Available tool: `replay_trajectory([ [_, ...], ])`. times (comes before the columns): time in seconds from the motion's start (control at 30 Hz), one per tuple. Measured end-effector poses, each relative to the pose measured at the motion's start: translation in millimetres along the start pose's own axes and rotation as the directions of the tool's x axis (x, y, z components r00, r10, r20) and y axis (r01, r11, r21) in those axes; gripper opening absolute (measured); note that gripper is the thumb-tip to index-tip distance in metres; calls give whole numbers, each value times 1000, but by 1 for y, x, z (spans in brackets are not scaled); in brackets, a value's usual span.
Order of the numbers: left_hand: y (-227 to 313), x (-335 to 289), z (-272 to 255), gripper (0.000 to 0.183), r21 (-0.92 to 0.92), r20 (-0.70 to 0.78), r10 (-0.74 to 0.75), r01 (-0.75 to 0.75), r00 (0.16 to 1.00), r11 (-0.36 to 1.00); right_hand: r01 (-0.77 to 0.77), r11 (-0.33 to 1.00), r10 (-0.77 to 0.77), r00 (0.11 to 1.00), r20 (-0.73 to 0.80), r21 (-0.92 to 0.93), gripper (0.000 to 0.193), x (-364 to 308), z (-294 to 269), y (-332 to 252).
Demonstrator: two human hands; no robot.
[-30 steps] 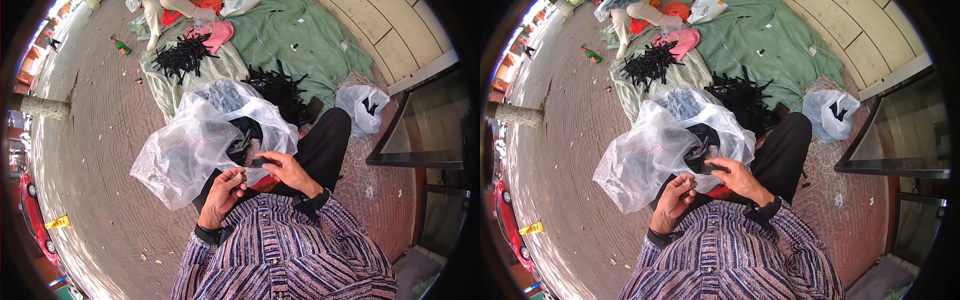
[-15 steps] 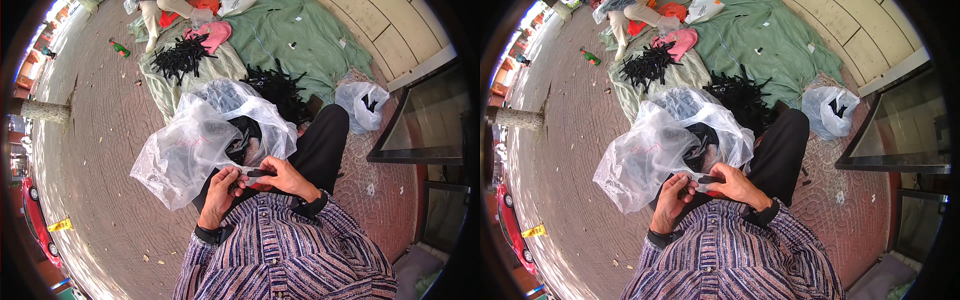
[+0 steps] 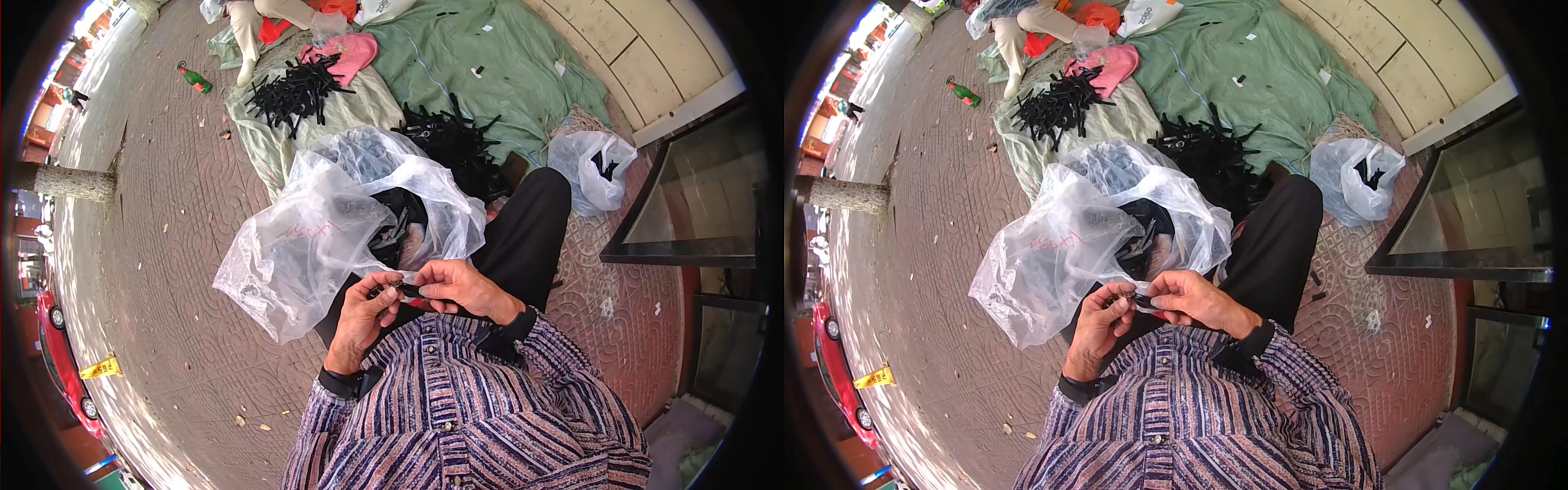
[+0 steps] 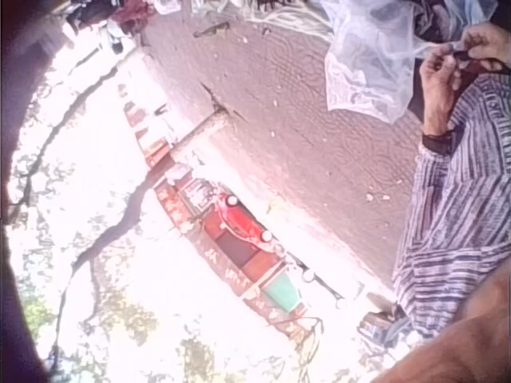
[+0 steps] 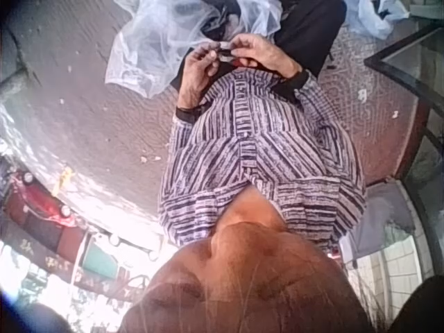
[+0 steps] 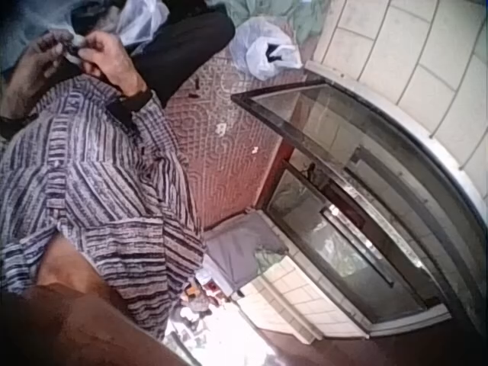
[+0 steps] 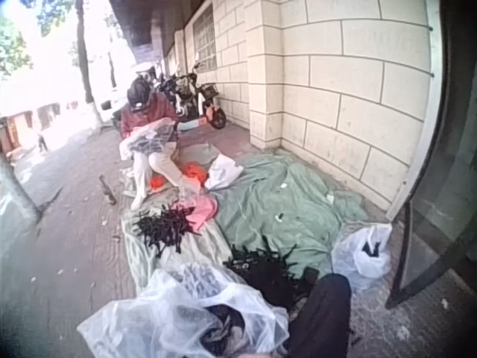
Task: Inspecting and assembling small black shoe components by hand while sitting on a sidewalk.
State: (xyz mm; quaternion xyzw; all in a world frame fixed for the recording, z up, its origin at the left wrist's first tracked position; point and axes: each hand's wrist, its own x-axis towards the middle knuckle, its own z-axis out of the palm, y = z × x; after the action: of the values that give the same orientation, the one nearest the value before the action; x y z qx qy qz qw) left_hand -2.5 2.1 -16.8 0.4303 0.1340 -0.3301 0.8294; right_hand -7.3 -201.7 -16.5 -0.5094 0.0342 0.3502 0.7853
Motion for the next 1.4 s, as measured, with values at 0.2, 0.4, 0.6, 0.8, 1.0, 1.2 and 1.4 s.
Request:
replay_trajectory([
  [0.2, 2, -2, -10, 22, -22, 63, -10, 11, 998, 1000, -104, 972, 97, 994, 40, 209, 14, 3, 3, 1],
  [0.4, 3, -6, -7, 25, -75, 45, 10, -6, 999, 997, -91, 983, 77, 993, 90, 161, 14, 4, 0, -1],
  [0.6, 1, -6, -9, 25, -62, 42, -16, 19, 999, 998, -84, 986, 75, 995, 66, 141, 15, 4, 4, -2],
  [0.8, -1, -12, -3, 26, 71, 3, -17, 17, 1000, 997, -1, 1000, 1, 1000, 0, -19, 20, 6, 14, -6],
  [1.0, 3, -15, 2, 22, 151, 13, 34, -36, 999, 988, -5, 973, 15, 999, 39, -229, 17, 4, 12, -14],
  [1.2, 2, -16, 4, 20, 193, -34, 62, -55, 997, 980, 2, 943, 14, 999, 47, -333, 16, -4, 13, -12],
  [1.4, -1, -20, 12, 18, 293, -21, 72, -63, 997, 954, -56, 959, 57, 998, -5, -276, 13, -2, 23, -19],
])
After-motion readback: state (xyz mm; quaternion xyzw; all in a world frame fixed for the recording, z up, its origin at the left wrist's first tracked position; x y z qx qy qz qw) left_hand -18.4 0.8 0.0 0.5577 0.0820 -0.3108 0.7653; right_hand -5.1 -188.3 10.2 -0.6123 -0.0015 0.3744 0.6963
